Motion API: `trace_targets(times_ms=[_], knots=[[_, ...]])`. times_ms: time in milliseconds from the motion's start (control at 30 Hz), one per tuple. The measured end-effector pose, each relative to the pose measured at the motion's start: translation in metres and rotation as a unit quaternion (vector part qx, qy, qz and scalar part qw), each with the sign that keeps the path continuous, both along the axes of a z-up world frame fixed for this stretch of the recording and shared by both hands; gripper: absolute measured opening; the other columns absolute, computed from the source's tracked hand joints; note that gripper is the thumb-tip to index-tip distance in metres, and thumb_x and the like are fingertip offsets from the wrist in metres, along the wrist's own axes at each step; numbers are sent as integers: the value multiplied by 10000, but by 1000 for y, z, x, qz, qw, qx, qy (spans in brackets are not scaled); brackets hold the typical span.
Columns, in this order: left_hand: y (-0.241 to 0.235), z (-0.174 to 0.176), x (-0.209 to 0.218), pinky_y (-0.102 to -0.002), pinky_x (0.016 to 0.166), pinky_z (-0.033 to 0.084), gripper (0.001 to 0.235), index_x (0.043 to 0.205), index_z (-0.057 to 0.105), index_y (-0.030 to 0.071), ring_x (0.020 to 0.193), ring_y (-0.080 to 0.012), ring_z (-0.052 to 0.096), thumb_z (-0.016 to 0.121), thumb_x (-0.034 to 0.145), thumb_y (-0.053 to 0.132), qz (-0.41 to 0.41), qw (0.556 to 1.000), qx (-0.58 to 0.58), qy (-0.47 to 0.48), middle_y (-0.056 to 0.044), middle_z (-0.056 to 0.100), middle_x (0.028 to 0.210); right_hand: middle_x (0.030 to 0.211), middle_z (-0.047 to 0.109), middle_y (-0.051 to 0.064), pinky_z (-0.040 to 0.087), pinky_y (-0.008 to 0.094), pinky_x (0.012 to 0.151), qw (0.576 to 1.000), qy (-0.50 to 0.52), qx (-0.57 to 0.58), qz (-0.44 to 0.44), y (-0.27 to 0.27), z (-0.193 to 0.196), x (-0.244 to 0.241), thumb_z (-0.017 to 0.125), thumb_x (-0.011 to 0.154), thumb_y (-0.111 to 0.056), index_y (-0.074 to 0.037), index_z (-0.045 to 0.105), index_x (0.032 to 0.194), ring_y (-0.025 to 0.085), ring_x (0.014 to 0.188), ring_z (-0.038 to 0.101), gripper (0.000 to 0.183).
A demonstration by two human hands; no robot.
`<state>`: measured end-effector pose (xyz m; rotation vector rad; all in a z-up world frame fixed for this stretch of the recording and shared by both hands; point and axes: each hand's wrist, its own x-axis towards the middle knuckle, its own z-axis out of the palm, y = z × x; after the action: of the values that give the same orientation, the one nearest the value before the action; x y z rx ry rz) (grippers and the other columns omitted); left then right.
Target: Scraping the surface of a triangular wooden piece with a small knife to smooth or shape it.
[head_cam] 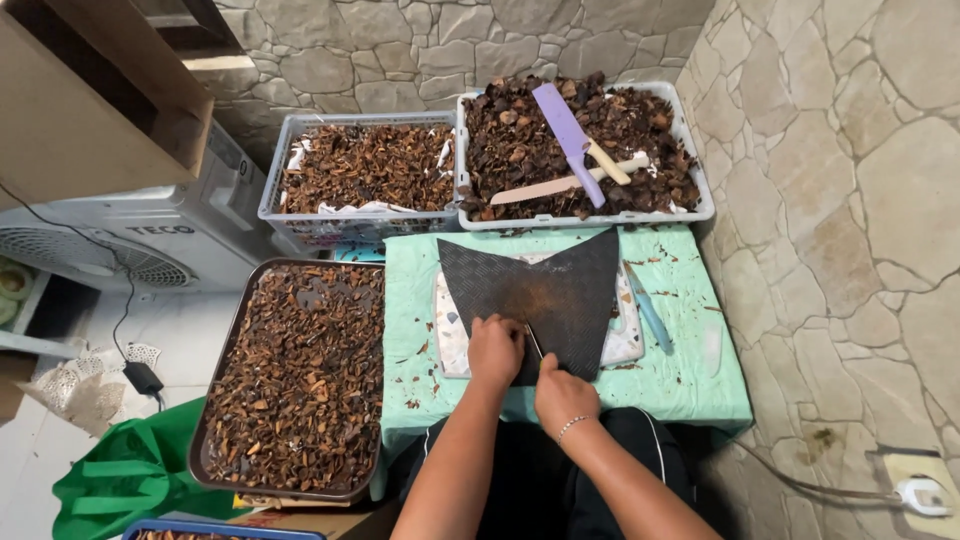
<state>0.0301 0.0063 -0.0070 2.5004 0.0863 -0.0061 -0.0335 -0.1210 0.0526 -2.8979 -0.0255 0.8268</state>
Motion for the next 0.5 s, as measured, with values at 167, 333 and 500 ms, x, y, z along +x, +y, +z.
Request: trace_targets(times_ms=[167,333,500], knots=[[-1,2,4,-547,656,526,180,963,813,194,1081,-385,481,634,959,207,2,1000,-3,15,-44,658,966,1003,754,159,565,524,730,1000,5,-6,-7,1,-9,6,434,910,10,-80,421,1195,410,881,747,299],[-1,18,4,-413,880,634,77,865,783,235,1014,-278,602,732,862,292,13,998,50,32,-19,645,897,1091,749,245,587,555,850,999,-23,16,21,-6,-34,8,302,1013,-72,93,341,1491,386,1001,739,508],[-2,18,-1,-410,876,632,86,877,784,245,1021,-273,612,724,868,306,17,997,51,54,-11,660,923,1096,751,233,587,571,849,1000,-16,9,19,-4,-34,2,288,1010,-76,66,365,1476,381,1007,741,493]])
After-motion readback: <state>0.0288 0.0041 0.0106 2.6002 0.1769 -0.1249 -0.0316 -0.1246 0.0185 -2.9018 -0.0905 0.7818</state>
